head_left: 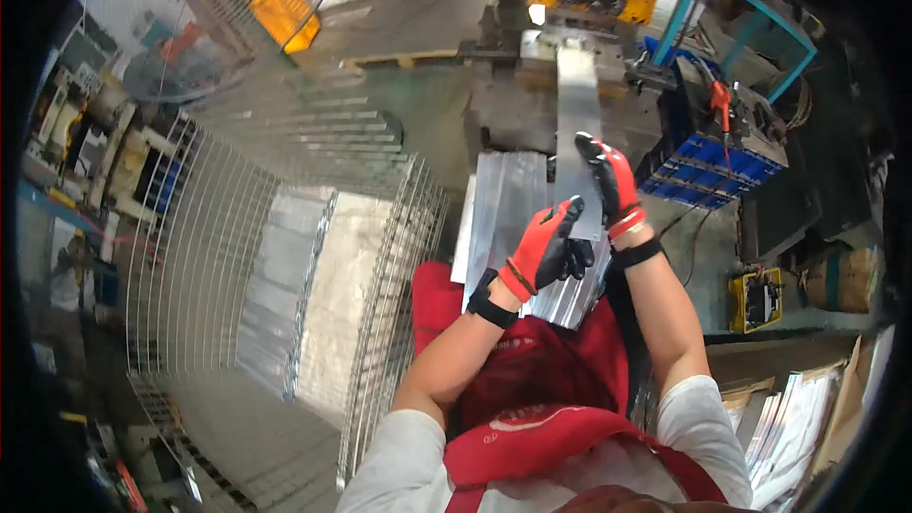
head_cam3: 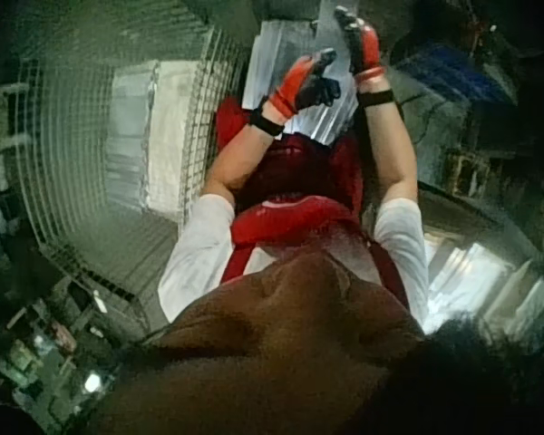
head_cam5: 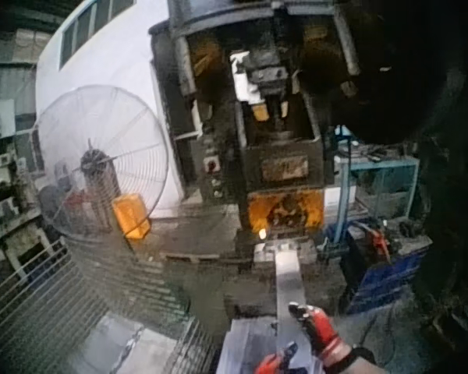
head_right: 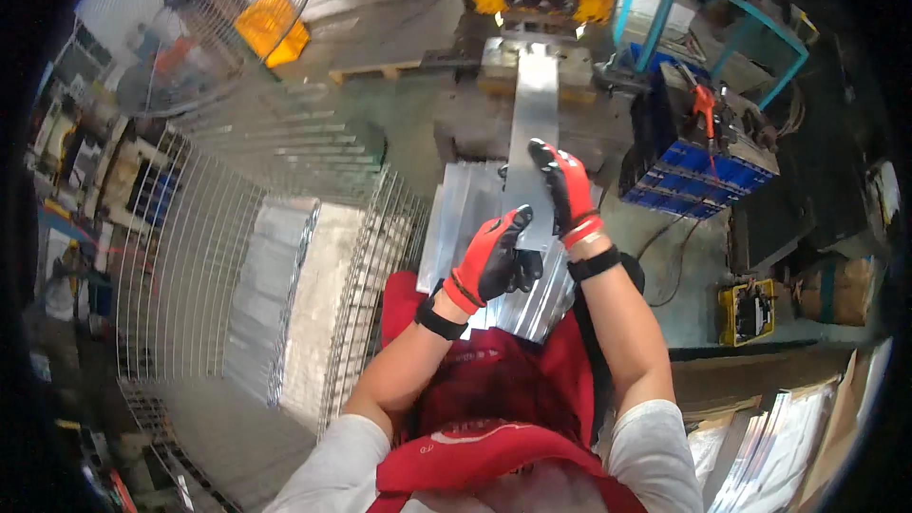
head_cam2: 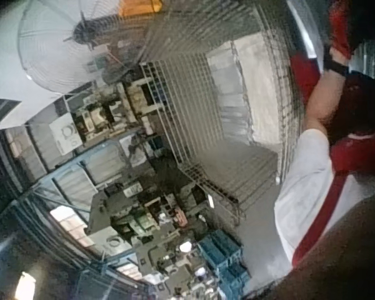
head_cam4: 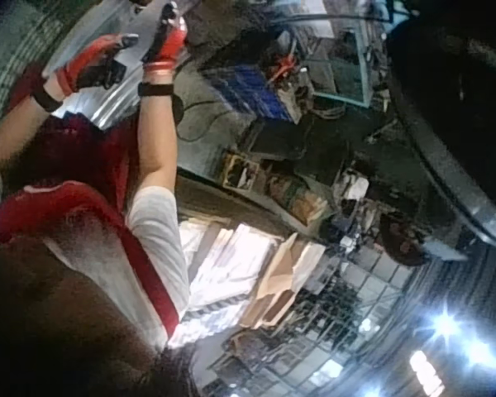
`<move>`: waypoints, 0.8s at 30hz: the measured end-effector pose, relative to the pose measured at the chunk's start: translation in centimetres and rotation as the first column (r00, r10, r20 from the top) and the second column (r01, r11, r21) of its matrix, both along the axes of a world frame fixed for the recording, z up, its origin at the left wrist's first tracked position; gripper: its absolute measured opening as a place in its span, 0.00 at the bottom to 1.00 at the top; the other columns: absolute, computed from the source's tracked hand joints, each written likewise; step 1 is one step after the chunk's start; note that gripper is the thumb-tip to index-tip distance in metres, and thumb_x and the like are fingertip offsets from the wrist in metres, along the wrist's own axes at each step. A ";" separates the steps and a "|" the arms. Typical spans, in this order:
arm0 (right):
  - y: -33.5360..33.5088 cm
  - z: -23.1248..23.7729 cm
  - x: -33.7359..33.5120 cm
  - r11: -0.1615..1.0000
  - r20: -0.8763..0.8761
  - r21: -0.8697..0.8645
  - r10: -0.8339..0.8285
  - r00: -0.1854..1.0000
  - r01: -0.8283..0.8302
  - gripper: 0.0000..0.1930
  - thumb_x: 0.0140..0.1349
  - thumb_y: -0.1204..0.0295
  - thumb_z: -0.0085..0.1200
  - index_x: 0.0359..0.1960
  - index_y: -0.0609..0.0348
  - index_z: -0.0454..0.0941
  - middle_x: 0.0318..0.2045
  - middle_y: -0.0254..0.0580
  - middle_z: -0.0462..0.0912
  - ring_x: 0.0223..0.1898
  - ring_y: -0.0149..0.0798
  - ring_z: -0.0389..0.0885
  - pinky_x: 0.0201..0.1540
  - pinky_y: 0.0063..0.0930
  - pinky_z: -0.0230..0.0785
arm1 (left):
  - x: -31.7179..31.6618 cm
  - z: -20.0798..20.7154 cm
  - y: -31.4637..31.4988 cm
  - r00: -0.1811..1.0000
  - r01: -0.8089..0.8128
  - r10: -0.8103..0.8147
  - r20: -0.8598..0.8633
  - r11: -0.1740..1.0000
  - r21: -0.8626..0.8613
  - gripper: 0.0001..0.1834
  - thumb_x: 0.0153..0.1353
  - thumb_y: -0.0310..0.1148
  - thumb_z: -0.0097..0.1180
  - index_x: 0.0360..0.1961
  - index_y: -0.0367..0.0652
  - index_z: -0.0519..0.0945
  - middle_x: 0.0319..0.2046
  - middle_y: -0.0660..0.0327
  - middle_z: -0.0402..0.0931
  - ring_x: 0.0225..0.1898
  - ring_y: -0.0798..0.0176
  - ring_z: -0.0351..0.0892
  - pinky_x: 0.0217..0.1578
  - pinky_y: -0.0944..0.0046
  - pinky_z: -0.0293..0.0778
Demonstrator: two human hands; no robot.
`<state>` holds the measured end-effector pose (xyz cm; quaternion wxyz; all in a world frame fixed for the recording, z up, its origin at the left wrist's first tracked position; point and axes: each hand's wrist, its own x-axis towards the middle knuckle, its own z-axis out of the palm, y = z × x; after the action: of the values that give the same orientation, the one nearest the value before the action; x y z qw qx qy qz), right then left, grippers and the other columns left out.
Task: Manually feed metal strips into a press machine to bend them and stack the finished parts.
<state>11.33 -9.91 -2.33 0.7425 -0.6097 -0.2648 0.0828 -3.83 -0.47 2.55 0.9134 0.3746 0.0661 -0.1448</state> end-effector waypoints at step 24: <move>-6.7 1.3 -12.7 0.922 -0.495 0.122 0.378 0.782 -0.368 0.23 0.62 0.61 0.37 0.53 0.67 0.59 0.44 0.51 0.72 0.46 0.42 0.71 0.53 0.34 0.59 | -12.4 -3.0 -0.7 0.996 -0.085 0.023 0.085 0.495 0.865 0.33 0.45 0.50 0.59 0.43 0.34 0.66 0.30 0.58 0.73 0.30 0.67 0.73 0.31 0.66 0.69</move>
<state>-1.37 -16.59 -1.01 0.7602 -0.4941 -0.1750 0.3838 -16.19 -1.20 -0.48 0.6079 0.7842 0.1134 -0.0517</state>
